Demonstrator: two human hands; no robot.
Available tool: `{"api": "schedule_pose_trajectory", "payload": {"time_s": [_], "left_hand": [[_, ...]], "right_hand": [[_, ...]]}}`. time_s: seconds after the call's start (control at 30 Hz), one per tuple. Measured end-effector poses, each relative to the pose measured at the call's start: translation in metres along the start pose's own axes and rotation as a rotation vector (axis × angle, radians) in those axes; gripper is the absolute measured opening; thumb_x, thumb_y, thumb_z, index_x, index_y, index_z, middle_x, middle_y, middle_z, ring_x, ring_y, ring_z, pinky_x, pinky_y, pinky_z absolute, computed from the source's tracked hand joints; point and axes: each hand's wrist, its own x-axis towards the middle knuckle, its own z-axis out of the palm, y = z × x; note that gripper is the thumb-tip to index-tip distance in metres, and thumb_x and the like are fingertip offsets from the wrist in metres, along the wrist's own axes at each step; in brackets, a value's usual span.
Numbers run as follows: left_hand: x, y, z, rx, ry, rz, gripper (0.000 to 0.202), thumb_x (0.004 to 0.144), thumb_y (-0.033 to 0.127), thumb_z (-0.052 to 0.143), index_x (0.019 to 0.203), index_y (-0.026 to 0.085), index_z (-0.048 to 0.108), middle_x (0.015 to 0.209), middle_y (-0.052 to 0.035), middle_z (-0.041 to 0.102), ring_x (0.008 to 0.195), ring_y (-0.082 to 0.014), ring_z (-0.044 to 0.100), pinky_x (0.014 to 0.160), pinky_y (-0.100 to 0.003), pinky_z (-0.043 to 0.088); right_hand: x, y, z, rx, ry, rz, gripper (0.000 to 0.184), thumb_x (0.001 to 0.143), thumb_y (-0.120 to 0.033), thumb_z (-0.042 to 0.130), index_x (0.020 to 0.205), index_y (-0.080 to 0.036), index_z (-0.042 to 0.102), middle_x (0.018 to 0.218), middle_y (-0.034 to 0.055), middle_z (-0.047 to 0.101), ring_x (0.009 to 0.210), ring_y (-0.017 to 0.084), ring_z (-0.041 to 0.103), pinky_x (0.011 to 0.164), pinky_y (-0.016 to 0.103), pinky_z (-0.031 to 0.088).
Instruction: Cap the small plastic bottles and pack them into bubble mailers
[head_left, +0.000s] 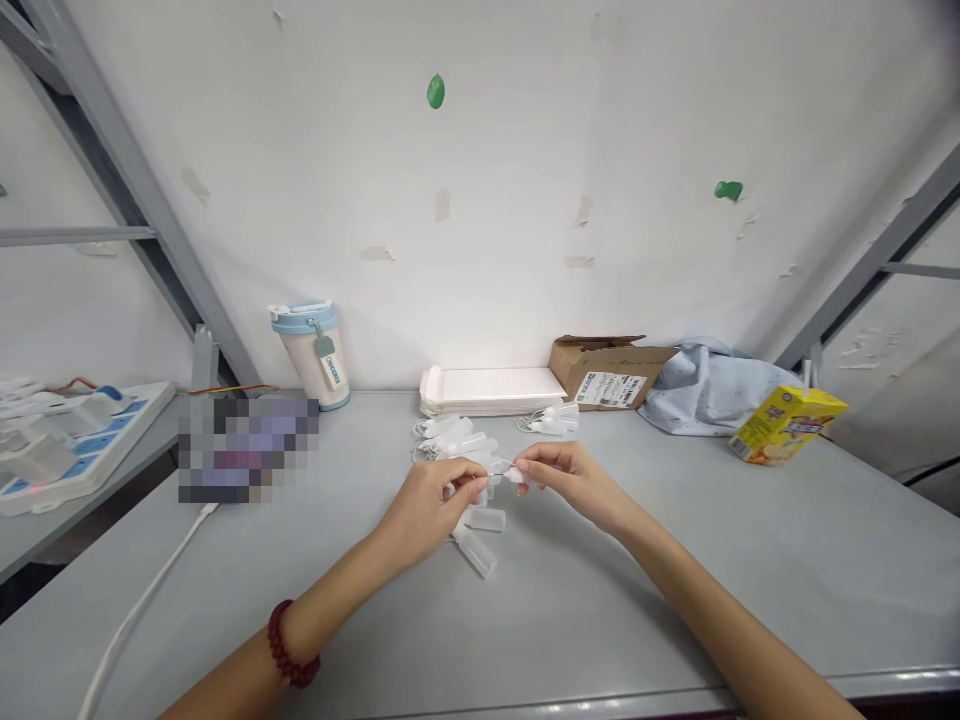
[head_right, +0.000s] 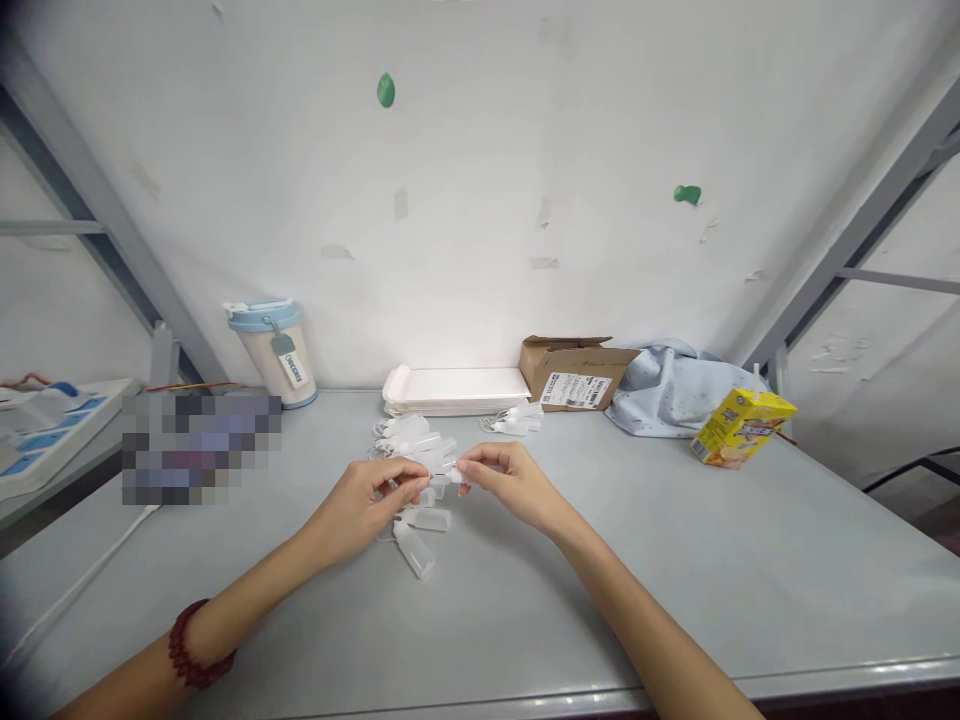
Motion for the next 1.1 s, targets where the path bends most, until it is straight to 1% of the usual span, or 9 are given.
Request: {"api": "schedule_pose_trajectory", "payload": {"time_s": [0.1, 0.23, 0.5, 0.7, 0.9, 1.1], "left_hand": [[0.0006, -0.0001, -0.0007, -0.085, -0.025, -0.037, 0.022, 0.082, 0.031, 0.046, 0.082, 0.018, 0.065, 0.070, -0.0008, 0.063, 0.068, -0.0136, 0.056, 0.060, -0.022, 0.041], [0.0017, -0.0003, -0.0002, -0.169, -0.051, -0.068, 0.024, 0.081, 0.034, 0.047, 0.080, 0.017, 0.065, 0.067, -0.0005, 0.061, 0.065, -0.0129, 0.053, 0.060, -0.022, 0.042], [0.0027, 0.0024, -0.0005, -0.229, -0.046, -0.088, 0.021, 0.080, 0.031, 0.050, 0.078, 0.016, 0.064, 0.063, 0.0001, 0.058, 0.061, -0.0117, 0.052, 0.058, -0.022, 0.041], [0.0049, -0.0016, 0.0006, -0.305, -0.068, -0.114, 0.021, 0.079, 0.033, 0.052, 0.079, 0.015, 0.064, 0.062, 0.0004, 0.058, 0.060, -0.0106, 0.052, 0.055, -0.020, 0.041], [0.0056, -0.0046, 0.0014, -0.326, -0.060, -0.118, 0.021, 0.079, 0.034, 0.053, 0.078, 0.015, 0.064, 0.062, 0.0001, 0.058, 0.060, -0.0106, 0.052, 0.053, -0.020, 0.041], [0.0057, -0.0032, 0.0008, -0.306, -0.065, -0.103, 0.021, 0.079, 0.033, 0.053, 0.078, 0.016, 0.064, 0.062, 0.0005, 0.058, 0.058, -0.0103, 0.051, 0.053, -0.020, 0.041]], "right_hand": [[-0.0007, -0.0005, 0.0020, 0.004, -0.016, 0.008, 0.026, 0.083, -0.039, 0.049, 0.078, -0.018, 0.064, 0.071, 0.0021, 0.064, 0.070, 0.014, 0.050, 0.066, 0.026, 0.038], [-0.0018, -0.0024, 0.0030, 0.003, -0.020, 0.009, 0.028, 0.083, -0.041, 0.049, 0.079, -0.018, 0.064, 0.072, 0.0026, 0.064, 0.072, 0.014, 0.052, 0.066, 0.027, 0.038], [-0.0017, -0.0019, 0.0019, 0.019, -0.018, 0.000, 0.029, 0.082, -0.043, 0.049, 0.081, -0.017, 0.064, 0.073, 0.0028, 0.065, 0.072, 0.014, 0.053, 0.066, 0.027, 0.039], [-0.0007, 0.0011, 0.0016, 0.030, -0.030, -0.015, 0.028, 0.082, -0.042, 0.050, 0.080, -0.018, 0.064, 0.073, 0.0019, 0.065, 0.072, 0.014, 0.054, 0.067, 0.026, 0.039], [-0.0010, 0.0015, 0.0024, 0.032, -0.035, -0.033, 0.030, 0.083, -0.043, 0.049, 0.081, -0.017, 0.064, 0.073, 0.0025, 0.065, 0.072, 0.014, 0.054, 0.067, 0.026, 0.039], [-0.0015, 0.0010, 0.0023, 0.034, -0.051, -0.034, 0.030, 0.083, -0.042, 0.048, 0.082, -0.017, 0.064, 0.072, 0.0028, 0.064, 0.067, 0.012, 0.050, 0.063, 0.025, 0.038]]}}
